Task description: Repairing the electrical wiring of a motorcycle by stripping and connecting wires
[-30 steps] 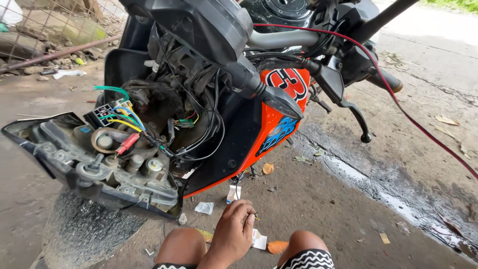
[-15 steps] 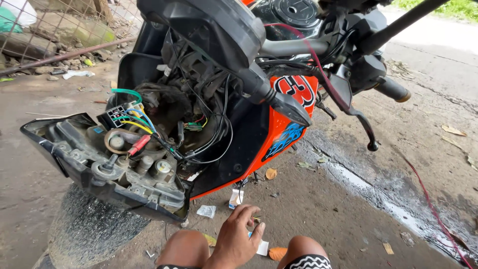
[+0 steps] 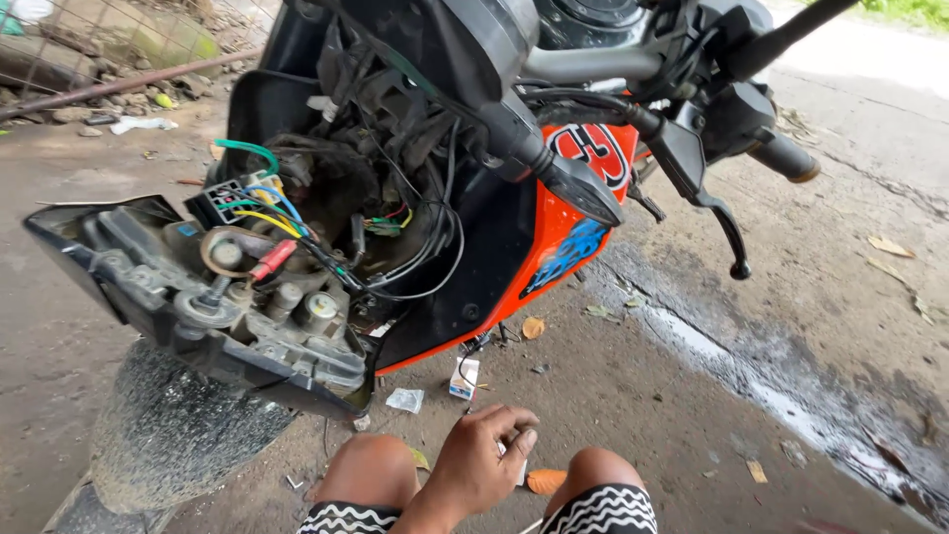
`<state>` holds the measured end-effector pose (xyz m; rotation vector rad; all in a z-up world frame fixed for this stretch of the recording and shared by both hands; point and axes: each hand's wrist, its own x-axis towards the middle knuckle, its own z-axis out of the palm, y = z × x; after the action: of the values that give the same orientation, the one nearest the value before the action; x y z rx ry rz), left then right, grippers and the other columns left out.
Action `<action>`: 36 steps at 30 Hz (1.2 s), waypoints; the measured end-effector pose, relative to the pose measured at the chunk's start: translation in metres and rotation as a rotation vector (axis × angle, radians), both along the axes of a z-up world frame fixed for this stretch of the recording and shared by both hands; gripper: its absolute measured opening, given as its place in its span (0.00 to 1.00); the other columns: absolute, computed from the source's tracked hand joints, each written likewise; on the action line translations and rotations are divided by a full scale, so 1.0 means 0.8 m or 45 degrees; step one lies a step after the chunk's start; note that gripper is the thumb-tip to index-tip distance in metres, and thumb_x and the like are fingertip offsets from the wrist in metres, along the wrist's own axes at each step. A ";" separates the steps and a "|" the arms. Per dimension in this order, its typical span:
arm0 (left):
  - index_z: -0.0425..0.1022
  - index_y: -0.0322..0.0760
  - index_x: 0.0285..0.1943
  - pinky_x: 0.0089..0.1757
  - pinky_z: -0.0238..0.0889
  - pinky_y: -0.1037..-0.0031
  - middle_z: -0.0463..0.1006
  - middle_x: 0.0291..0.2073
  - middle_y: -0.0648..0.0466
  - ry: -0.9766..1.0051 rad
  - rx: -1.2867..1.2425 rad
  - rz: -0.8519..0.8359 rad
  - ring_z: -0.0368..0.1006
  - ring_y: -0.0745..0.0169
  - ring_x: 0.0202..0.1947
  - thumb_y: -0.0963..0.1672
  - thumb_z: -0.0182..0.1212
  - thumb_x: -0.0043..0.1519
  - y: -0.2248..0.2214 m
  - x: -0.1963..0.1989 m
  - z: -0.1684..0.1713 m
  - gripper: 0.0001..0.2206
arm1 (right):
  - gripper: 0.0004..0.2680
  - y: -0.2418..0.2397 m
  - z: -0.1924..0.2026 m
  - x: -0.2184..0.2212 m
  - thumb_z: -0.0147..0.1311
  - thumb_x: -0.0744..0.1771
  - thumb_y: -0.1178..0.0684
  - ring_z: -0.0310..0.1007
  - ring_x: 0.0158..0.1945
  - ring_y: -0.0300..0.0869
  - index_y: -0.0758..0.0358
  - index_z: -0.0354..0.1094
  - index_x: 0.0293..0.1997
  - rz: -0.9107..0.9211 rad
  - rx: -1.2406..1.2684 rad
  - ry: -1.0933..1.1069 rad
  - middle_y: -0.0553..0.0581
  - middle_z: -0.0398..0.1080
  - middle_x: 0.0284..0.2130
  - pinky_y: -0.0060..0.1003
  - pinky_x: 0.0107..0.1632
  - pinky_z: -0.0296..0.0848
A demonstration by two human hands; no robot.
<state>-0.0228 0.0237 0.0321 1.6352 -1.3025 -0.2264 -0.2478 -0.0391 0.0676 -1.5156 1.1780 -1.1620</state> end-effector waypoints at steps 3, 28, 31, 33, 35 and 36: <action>0.84 0.43 0.43 0.30 0.66 0.76 0.84 0.31 0.60 0.294 -0.016 -0.162 0.71 0.71 0.25 0.46 0.62 0.63 0.005 -0.019 0.017 0.08 | 0.04 -0.016 -0.020 0.029 0.64 0.63 0.64 0.81 0.32 0.41 0.68 0.83 0.37 -0.040 0.068 0.040 0.61 0.84 0.28 0.32 0.40 0.76; 0.80 0.38 0.45 0.37 0.65 0.69 0.79 0.33 0.51 0.148 -0.105 -0.342 0.74 0.58 0.33 0.46 0.56 0.67 0.014 0.002 0.041 0.09 | 0.07 -0.073 0.001 0.099 0.49 0.69 0.49 0.77 0.34 0.43 0.58 0.72 0.43 1.080 -0.928 0.195 0.53 0.74 0.36 0.34 0.39 0.75; 0.81 0.38 0.43 0.37 0.65 0.70 0.81 0.31 0.54 0.257 -0.075 -0.321 0.74 0.63 0.33 0.47 0.58 0.65 0.009 0.003 0.039 0.10 | 0.05 -0.078 -0.010 0.102 0.48 0.69 0.53 0.73 0.31 0.41 0.59 0.68 0.41 1.072 -0.923 0.176 0.52 0.72 0.34 0.33 0.35 0.73; 0.83 0.38 0.41 0.27 0.64 0.77 0.80 0.27 0.58 0.670 0.107 -0.203 0.70 0.73 0.26 0.48 0.61 0.63 0.010 0.003 0.037 0.10 | 0.03 -0.077 -0.012 0.101 0.52 0.68 0.53 0.75 0.29 0.41 0.57 0.68 0.39 0.969 -0.850 0.201 0.50 0.74 0.32 0.32 0.35 0.74; 0.83 0.36 0.43 0.28 0.70 0.77 0.82 0.29 0.56 0.738 0.102 -0.268 0.76 0.71 0.29 0.49 0.62 0.63 0.011 0.007 0.029 0.13 | 0.03 -0.078 -0.018 0.104 0.53 0.68 0.53 0.76 0.30 0.41 0.58 0.69 0.39 0.974 -0.880 0.174 0.50 0.75 0.32 0.31 0.35 0.74; 0.83 0.35 0.46 0.30 0.76 0.77 0.84 0.31 0.54 0.804 0.097 -0.340 0.82 0.69 0.32 0.51 0.62 0.63 0.010 0.008 0.025 0.16 | 0.03 -0.078 -0.021 0.104 0.55 0.67 0.53 0.77 0.30 0.40 0.58 0.69 0.39 0.973 -0.912 0.149 0.51 0.75 0.32 0.31 0.35 0.75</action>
<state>-0.0165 0.0315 0.0520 1.2874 -1.0158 -0.8865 -0.1642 -0.1019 0.0510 -2.3045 0.1363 -0.9844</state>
